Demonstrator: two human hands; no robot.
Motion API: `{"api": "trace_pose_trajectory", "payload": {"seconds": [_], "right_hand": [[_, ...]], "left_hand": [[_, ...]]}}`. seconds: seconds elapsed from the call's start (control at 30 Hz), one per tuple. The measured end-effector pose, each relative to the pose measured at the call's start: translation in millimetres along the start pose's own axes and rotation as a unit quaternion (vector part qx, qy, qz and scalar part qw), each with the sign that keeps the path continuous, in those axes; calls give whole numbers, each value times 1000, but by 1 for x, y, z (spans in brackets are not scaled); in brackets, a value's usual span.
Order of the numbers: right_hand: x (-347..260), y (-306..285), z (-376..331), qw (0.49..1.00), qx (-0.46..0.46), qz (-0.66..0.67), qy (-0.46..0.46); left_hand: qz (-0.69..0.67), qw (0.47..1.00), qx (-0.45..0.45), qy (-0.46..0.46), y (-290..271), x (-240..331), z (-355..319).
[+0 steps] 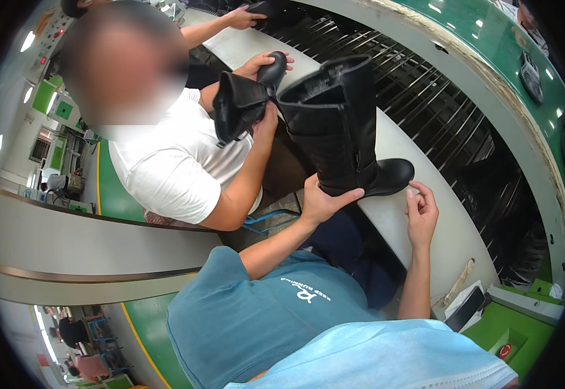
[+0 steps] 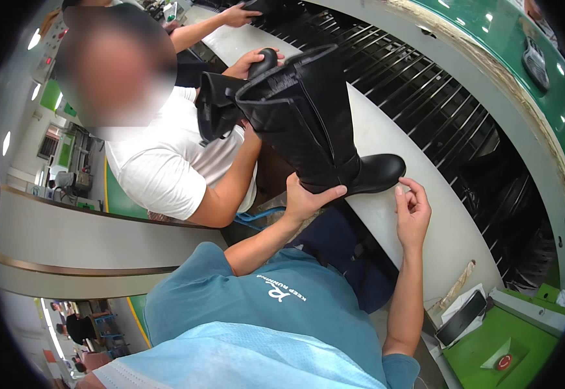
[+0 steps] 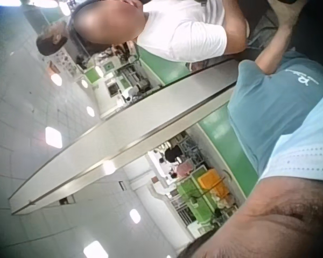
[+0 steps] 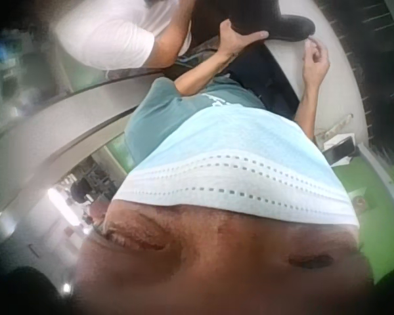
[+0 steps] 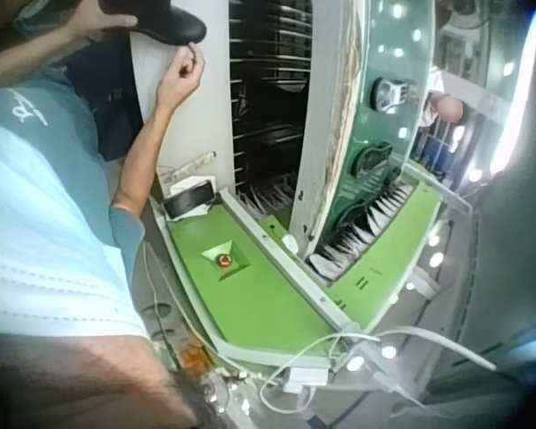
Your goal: Inspecting and trimming threads on finished black boots on a production line.
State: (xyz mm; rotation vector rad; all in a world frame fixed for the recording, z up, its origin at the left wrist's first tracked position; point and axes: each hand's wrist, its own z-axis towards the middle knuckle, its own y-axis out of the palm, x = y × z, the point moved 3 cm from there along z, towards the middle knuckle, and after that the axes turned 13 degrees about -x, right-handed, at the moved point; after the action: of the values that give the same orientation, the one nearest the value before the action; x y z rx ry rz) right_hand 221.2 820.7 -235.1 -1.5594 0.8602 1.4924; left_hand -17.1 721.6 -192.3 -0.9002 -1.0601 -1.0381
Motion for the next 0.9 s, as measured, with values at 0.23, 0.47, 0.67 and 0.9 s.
{"api": "trace_pose_trajectory", "payload": {"seconds": [0.23, 0.47, 0.67, 0.9], "right_hand": [[-75, 40, -8, 896, -159, 415, -4], [-71, 48, 8, 942, -87, 322, 49], [-44, 98, -49, 939, -174, 294, 40], [-16, 58, -93, 987, -40, 154, -17]], "left_hand": [[-268, 962, 54, 20, 41, -10, 55], [-215, 970, 102, -57, 65, -22, 84], [-165, 976, 81, -115, 71, -23, 77], [-186, 977, 39, 96, 64, 22, 46]]}}
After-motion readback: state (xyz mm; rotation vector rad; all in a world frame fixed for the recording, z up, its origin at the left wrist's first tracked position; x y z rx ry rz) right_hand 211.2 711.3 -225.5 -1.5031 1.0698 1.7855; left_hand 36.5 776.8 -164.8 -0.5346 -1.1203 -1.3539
